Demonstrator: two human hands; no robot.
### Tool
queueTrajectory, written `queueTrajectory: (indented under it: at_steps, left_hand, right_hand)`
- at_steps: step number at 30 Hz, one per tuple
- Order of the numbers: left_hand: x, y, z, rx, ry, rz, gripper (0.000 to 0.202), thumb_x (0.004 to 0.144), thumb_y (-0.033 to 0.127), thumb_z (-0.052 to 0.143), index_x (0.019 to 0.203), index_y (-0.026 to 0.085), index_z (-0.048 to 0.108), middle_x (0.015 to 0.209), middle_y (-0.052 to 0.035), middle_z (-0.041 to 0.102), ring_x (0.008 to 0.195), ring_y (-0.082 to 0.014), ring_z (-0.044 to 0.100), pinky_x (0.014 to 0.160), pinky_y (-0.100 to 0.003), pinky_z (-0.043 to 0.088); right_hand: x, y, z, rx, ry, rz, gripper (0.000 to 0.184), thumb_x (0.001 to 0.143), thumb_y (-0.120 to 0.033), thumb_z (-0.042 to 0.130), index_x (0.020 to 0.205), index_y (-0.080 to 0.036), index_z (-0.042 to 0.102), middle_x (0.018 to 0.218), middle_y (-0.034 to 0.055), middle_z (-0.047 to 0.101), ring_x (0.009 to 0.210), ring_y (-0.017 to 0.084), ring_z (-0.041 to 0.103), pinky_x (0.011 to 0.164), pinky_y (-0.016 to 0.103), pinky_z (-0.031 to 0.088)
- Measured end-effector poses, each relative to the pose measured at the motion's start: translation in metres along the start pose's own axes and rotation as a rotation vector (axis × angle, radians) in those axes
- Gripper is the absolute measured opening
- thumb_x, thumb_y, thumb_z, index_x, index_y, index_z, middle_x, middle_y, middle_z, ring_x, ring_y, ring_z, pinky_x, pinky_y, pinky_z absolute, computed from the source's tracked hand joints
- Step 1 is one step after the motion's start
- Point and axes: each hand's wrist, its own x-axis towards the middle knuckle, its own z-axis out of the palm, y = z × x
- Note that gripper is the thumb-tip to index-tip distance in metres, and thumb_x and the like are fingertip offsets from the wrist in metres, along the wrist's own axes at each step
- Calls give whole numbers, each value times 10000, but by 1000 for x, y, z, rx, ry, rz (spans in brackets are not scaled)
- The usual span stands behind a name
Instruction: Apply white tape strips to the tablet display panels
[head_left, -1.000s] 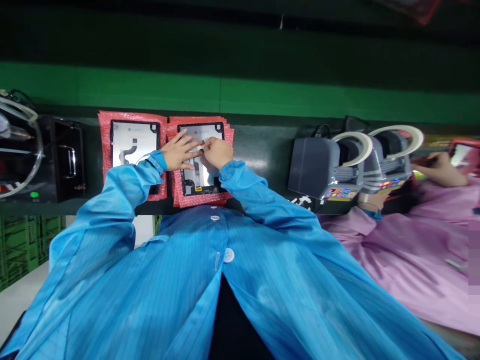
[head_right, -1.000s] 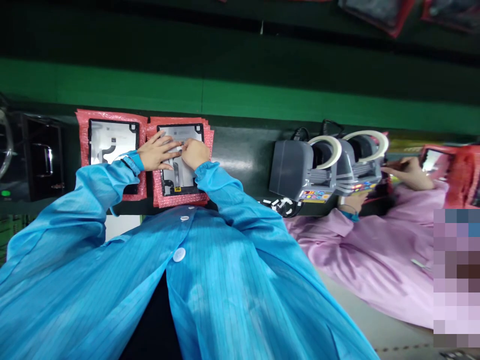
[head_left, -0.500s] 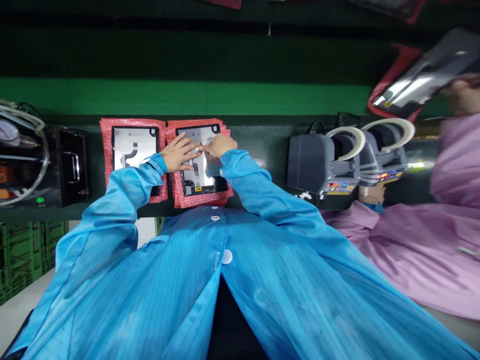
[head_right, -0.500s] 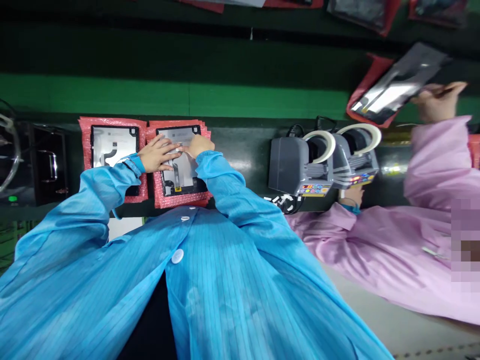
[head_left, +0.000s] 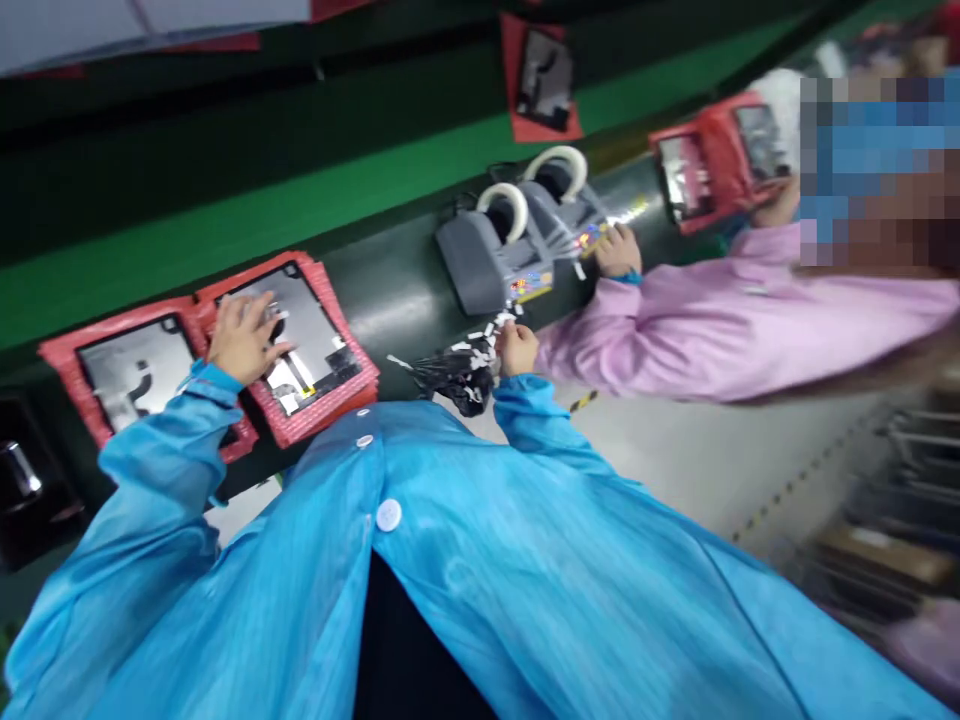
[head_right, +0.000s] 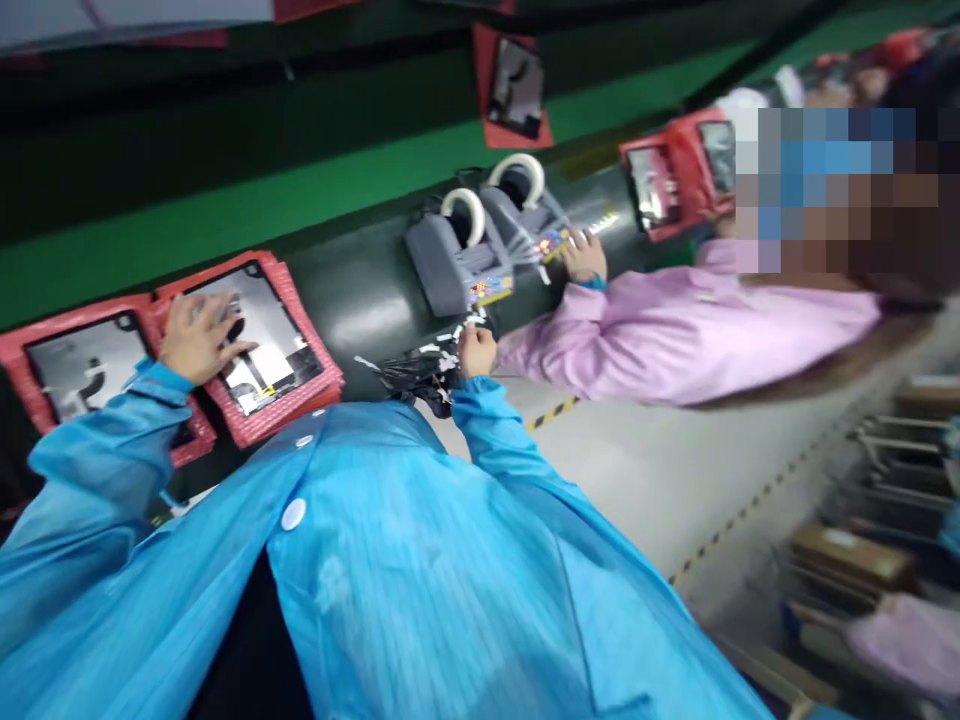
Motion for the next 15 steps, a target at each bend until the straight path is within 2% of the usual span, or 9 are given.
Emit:
queueTrajectory:
  at_steps: [2,4,7,10,12,15]
  left_hand:
    - [8,18,-3,6,77,-31,436,904,536,504,1164,232,678,1453,-110,519,1325,-387,417,1143,-630,246]
    - [17,40,-3,-2,129,-29,417,917,502,487,1169,225,672,1436,-118,524,1310,-374,428,1134,-602,289]
    - [29,70,2,-8,175,25,416,930,492,458,1164,216,662,1400,-124,542,1278,-362,456,1120,-592,320]
    - [38,85,8,-18,202,74,401,928,474,457,1152,211,659,1363,-148,559,1260,-372,472,1084,-602,346]
    - [41,87,11,-27,198,91,382,920,456,463,1154,224,656,1366,-149,554,1258,-380,473,1064,-613,355]
    - [42,88,12,-40,156,96,376,903,429,486,1184,239,647,1421,-144,517,1270,-390,462,1065,-623,343]
  right_hand:
    - [21,3,-13,168,8,130,396,868,-513,548,643,-206,441,502,-78,447,440,68,408,460,192,327]
    - [38,0,-15,297,-27,179,346,864,-479,562,688,-201,454,570,-73,500,457,50,439,453,164,332]
    - [50,-6,-8,395,2,184,205,859,-288,565,704,-190,474,583,-81,513,472,37,448,449,143,312]
    - [52,-7,-8,470,56,244,180,850,-133,497,679,-181,474,536,-91,485,473,38,434,466,142,300]
    - [52,-4,-11,526,51,310,213,874,-145,473,663,-180,472,527,-82,486,477,46,440,481,149,316]
    - [55,1,-14,585,-24,381,286,907,-323,512,658,-185,486,550,-52,528,495,68,477,500,169,361]
